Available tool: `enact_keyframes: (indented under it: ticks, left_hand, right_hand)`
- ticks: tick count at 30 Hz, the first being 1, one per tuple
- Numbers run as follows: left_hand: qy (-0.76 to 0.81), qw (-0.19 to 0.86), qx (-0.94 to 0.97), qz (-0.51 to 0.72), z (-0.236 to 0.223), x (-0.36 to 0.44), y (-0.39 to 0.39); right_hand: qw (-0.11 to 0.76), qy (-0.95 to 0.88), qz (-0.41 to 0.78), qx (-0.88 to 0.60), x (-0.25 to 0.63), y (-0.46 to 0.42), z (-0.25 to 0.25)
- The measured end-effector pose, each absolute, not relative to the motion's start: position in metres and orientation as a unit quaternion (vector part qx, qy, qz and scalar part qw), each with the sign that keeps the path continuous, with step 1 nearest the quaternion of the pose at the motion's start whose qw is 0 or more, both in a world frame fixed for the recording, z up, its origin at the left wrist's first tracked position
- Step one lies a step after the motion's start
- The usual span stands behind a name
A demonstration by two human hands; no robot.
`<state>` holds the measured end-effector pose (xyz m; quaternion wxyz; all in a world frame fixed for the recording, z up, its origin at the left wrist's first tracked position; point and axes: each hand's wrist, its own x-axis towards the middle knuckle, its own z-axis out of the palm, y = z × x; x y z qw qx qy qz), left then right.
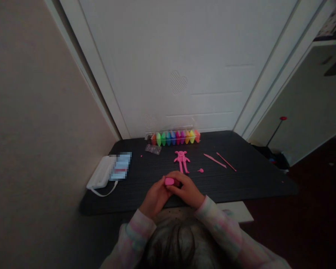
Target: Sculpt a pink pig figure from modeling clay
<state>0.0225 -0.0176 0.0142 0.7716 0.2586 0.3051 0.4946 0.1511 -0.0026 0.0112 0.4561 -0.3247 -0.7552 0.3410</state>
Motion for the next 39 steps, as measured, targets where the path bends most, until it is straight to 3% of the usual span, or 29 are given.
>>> enact_keyframes:
  ticks: [22, 25, 28, 33, 39]
  left_hand:
    - [0.314, 0.763, 0.235, 0.514, 0.013, 0.024, -0.018]
    - [0.357, 0.688, 0.262, 0.575, 0.009, 0.024, -0.018]
    - [0.457, 0.557, 0.341, 0.605, 0.005, 0.019, -0.020]
    - [0.550, 0.422, 0.517, 0.502, 0.008, 0.010, -0.026]
    - [0.524, 0.310, 0.665, 0.432, 0.010, 0.005, -0.032]
  right_hand:
    - [0.468, -0.747, 0.333, -0.336, 0.152, -0.003, 0.012]
    - [0.466, -0.759, 0.273, -0.365, 0.155, -0.004, 0.008]
    - [0.399, -0.801, 0.183, -0.406, 0.162, -0.009, 0.004]
    - [0.267, -0.854, 0.136, -0.425, 0.169, -0.019, 0.002]
    - [0.323, -0.816, 0.161, -0.450, 0.198, -0.016, 0.005]
